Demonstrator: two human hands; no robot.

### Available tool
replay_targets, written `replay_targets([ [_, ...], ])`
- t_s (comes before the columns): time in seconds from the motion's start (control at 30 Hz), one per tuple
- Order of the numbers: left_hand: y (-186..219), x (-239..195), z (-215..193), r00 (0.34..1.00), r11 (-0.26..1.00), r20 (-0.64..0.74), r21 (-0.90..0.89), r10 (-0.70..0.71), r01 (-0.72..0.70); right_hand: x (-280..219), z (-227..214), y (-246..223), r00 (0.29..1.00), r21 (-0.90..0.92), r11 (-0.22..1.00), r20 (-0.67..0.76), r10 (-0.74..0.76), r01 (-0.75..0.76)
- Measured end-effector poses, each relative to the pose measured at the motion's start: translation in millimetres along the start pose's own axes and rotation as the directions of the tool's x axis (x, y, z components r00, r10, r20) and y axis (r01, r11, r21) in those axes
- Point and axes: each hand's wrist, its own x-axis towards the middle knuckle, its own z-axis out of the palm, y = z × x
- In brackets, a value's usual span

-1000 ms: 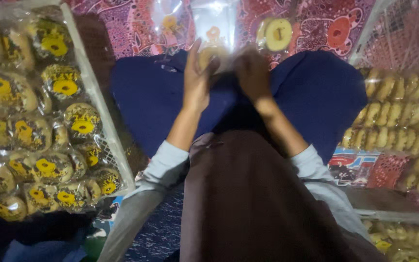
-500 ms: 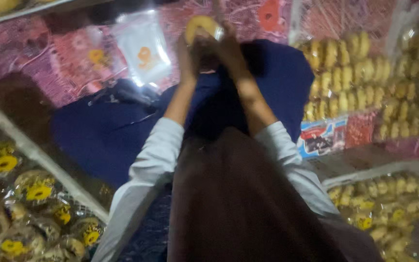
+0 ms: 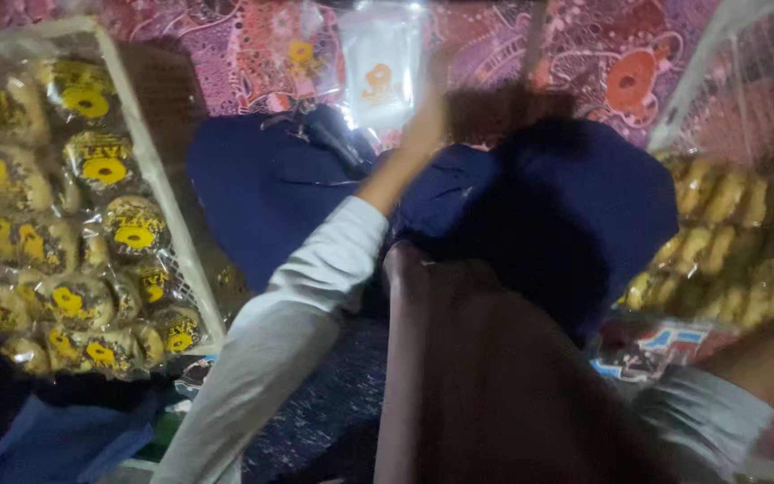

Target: The person sits on the floor and repeatedly picks donuts from a metal tray, places them into clear plastic bags, and sets the sealed bags into a nearby crate. The process continues throughout the clip with multiple donuts being packaged one at a time.

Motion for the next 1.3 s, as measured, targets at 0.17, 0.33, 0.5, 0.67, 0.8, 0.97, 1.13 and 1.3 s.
replay_targets([
  [0.17,-143,61,-166,0.858,0.955,-0.48,0.121,-0.182,0.27,-9,-13,42,1.0,-0.025,0.999,0.003,0.025,-0.025],
  [0.33,-213,112,-209,0.758,0.966,-0.647,0.137,-0.079,0.218,-18,-21,30,1.0,-0.038,0.999,0.021,-0.001,0.002],
  [0.5,-196,137,-206,0.711,0.794,-0.626,0.232,-0.32,0.561,-30,-96,-43,0.992,-0.068,0.991,-0.036,-0.122,0.119],
  [0.67,-83,84,-229,0.916,0.977,-0.398,0.179,-0.04,0.12,-70,-101,-226,0.712,0.344,0.667,-0.004,-0.702,0.661],
  [0.8,12,37,-227,0.968,0.987,-0.237,0.157,0.078,-0.041,-99,-51,-375,0.35,0.464,0.234,-0.18,-0.919,0.854],
  [0.97,72,12,-253,0.997,0.999,-0.06,0.029,0.046,-0.044,-112,-78,-430,0.244,0.529,0.111,-0.189,-0.951,0.842],
  [1.13,94,19,-251,0.97,0.997,-0.23,0.05,0.075,-0.065,-121,-107,-418,0.079,0.312,-0.037,-0.351,-0.933,0.949],
  [1.3,110,1,-229,0.842,0.912,-0.352,0.201,0.408,-0.358,-134,-114,-426,0.734,0.862,0.438,0.122,-0.668,0.255],
])
